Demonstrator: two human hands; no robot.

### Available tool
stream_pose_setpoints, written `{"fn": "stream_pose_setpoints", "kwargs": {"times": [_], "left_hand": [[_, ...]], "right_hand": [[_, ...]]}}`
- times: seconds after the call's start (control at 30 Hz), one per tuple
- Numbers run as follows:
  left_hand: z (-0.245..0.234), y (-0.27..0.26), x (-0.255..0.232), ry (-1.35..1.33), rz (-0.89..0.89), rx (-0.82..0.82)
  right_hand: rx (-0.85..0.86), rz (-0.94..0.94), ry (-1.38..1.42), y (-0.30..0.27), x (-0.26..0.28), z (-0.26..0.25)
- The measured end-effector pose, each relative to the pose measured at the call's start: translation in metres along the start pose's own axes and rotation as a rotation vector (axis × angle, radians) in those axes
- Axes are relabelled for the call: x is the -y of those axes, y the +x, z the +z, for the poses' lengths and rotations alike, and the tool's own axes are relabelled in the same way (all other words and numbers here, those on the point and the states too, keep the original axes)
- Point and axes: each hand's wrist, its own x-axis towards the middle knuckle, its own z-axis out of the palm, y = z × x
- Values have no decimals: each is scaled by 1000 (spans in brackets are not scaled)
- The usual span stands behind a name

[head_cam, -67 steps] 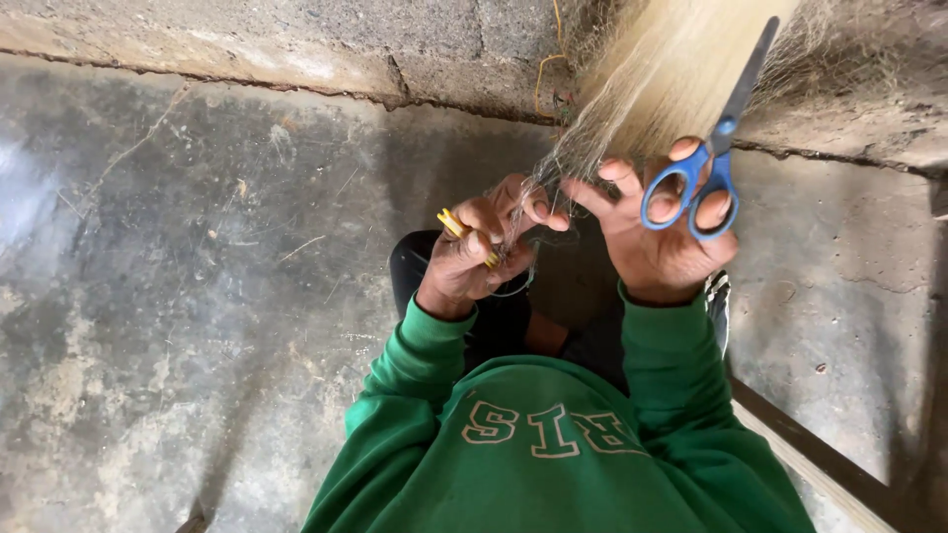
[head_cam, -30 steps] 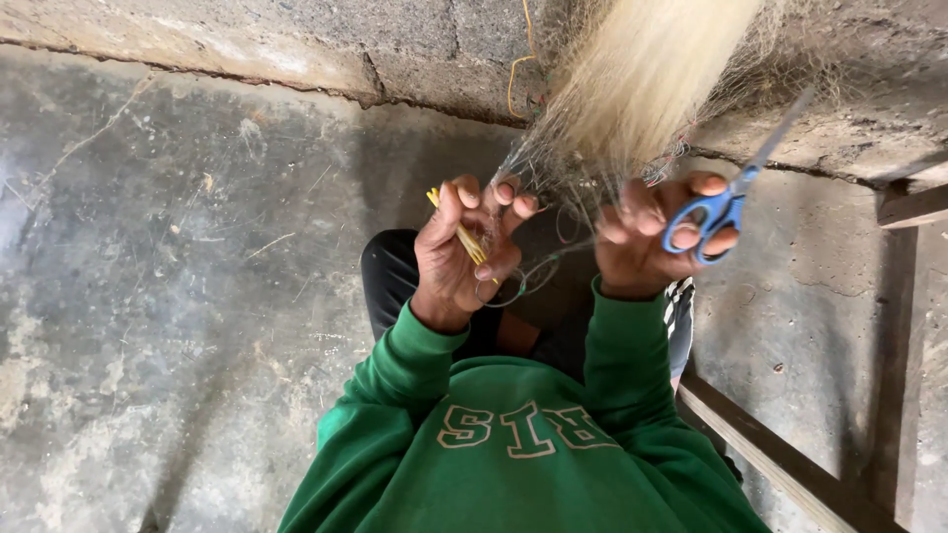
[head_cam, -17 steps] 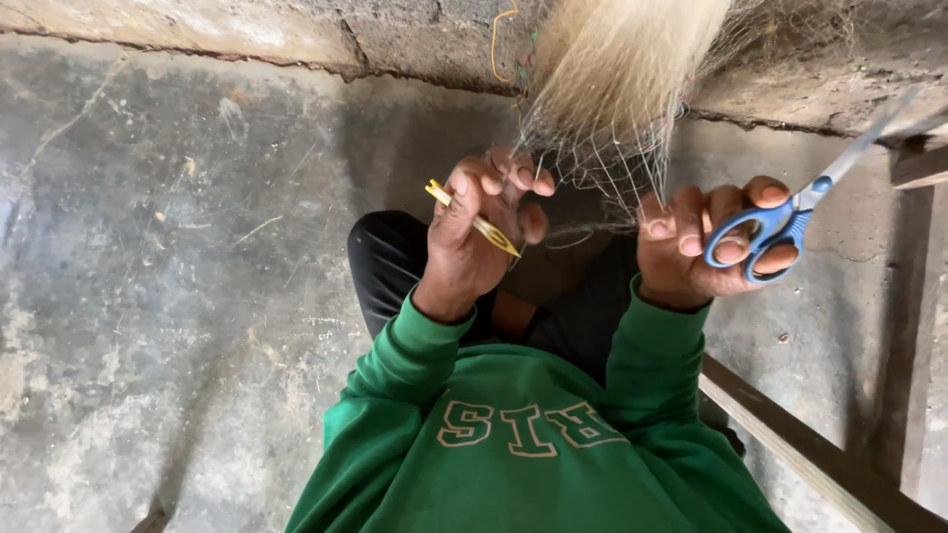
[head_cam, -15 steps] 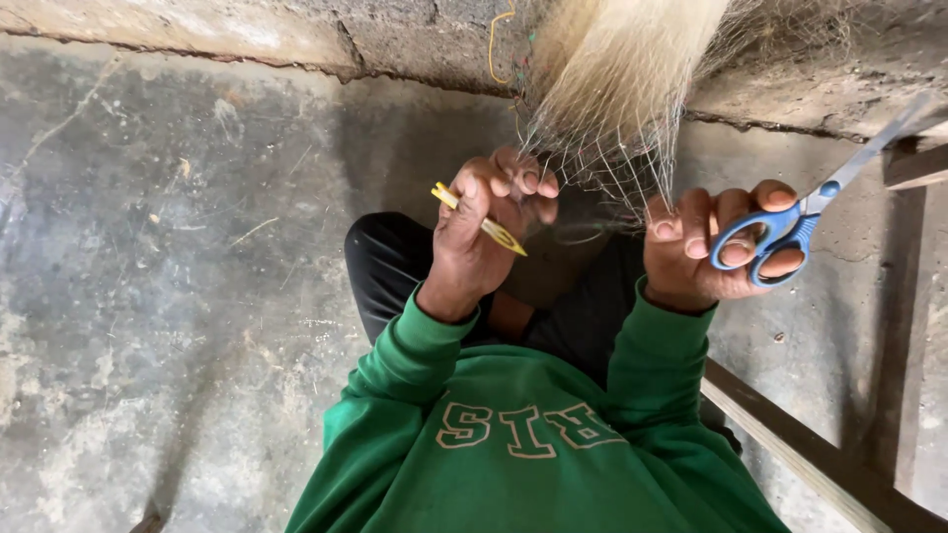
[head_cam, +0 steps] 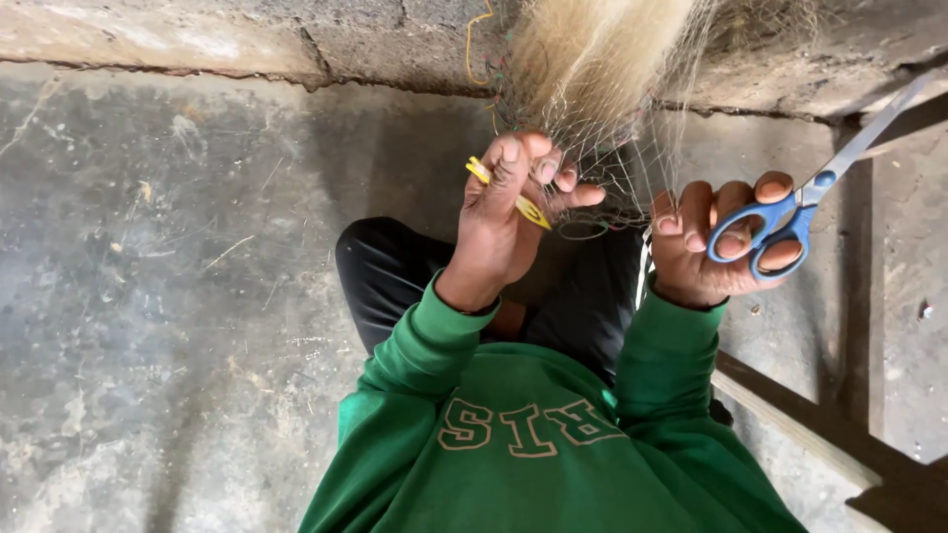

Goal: Repairing a fine mesh fishing net using a small tool and scissors

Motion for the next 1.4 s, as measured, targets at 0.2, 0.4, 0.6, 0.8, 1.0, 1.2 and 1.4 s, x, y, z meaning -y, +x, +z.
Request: {"fn": "stream_pose_setpoints", "kwargs": {"times": [0.2, 0.4, 0.6, 0.8, 1.0, 1.2, 1.4], "left_hand": [[1, -3, -17, 25, -58, 54], [0, 8, -10, 338, 59, -94], [5, 4, -20, 382, 198, 69], [-5, -5, -26, 590, 164, 119], [-9, -5, -33, 776, 387, 207], [-20, -7, -19, 596, 256, 295], [-10, -8, -5, 525, 276, 273]], "right_hand": [[2, -20, -57, 3, -8, 29], [154, -36, -91, 0, -25, 30], [97, -86, -114, -7, -28, 40], [-27, -67, -19, -8, -25, 41], [6, -45, -6, -6, -35, 32], [-42, -10, 109, -14, -37, 19], [-56, -30, 118, -20, -27, 10]]}}
